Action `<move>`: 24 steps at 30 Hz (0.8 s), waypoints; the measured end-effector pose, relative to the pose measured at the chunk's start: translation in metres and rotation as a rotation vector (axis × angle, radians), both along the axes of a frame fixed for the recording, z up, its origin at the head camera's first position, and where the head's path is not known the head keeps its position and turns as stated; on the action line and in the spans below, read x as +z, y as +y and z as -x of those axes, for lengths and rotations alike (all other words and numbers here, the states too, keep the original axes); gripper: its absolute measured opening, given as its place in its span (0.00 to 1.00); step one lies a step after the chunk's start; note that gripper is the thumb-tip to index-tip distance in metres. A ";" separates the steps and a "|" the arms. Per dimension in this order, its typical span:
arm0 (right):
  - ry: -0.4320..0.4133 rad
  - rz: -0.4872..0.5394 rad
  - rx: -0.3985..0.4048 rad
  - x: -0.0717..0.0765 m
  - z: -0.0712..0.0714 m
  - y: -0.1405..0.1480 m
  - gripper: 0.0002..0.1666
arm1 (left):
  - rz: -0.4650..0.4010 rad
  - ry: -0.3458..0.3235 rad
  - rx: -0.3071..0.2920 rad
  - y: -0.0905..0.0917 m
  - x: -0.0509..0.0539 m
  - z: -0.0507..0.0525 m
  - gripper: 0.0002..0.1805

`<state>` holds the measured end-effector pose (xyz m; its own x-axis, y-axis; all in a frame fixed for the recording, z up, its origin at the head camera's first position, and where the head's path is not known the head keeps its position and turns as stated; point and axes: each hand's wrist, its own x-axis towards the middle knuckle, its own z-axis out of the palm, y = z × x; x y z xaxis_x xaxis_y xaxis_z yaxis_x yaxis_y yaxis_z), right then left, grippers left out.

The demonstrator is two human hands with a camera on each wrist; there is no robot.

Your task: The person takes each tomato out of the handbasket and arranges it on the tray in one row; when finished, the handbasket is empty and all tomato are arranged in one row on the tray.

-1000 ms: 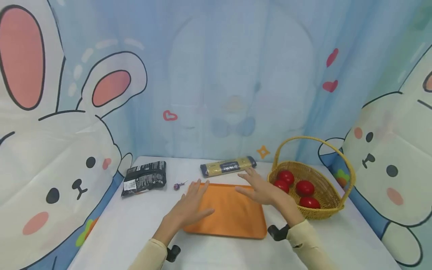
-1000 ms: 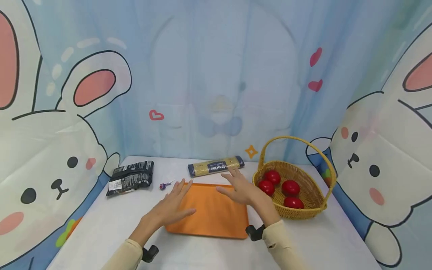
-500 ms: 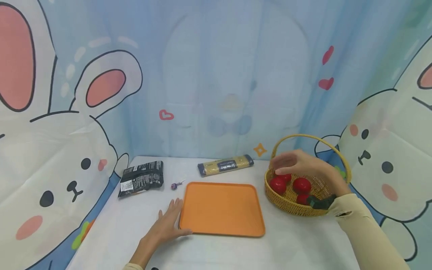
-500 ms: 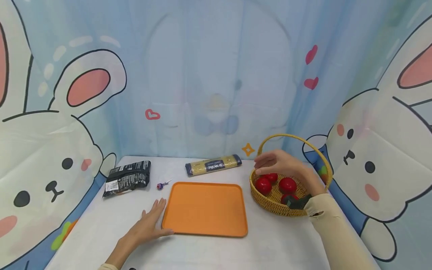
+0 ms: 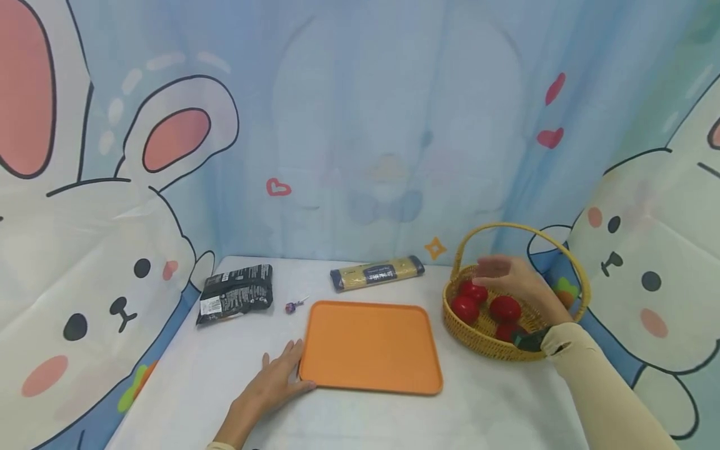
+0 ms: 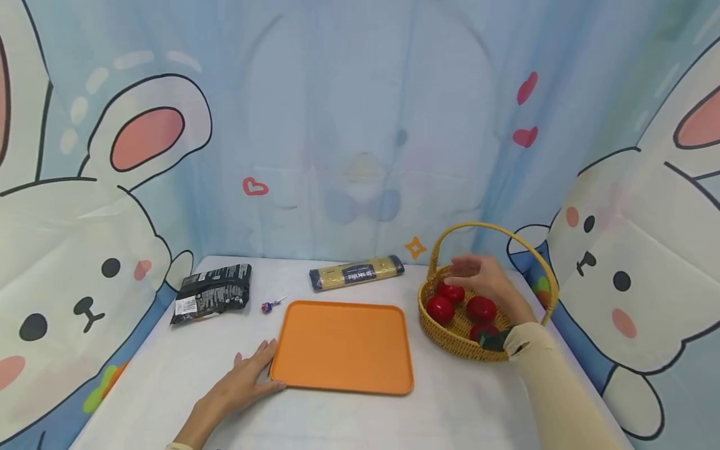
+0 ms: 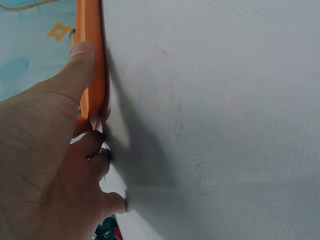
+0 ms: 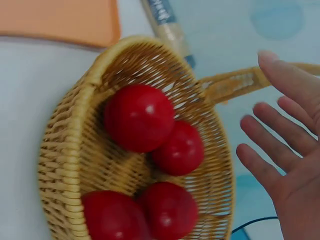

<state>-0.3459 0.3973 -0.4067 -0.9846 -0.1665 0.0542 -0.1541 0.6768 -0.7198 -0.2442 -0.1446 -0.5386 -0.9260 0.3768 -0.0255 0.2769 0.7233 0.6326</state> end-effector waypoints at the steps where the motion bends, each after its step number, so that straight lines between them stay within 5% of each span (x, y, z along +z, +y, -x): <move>1: -0.008 -0.002 -0.010 -0.003 0.003 0.000 0.47 | 0.001 0.002 0.005 -0.001 0.001 0.000 0.53; 8: -0.098 -0.123 -0.103 -0.020 0.013 0.002 0.53 | 0.031 0.006 0.005 -0.001 0.006 -0.001 0.52; 14: -0.117 -0.238 -0.074 -0.029 0.012 0.005 0.51 | 0.109 0.029 0.008 0.004 0.009 -0.002 0.50; 24: -0.074 -0.312 -0.032 -0.043 0.028 0.002 0.43 | 0.095 0.024 0.020 0.004 0.012 -0.003 0.48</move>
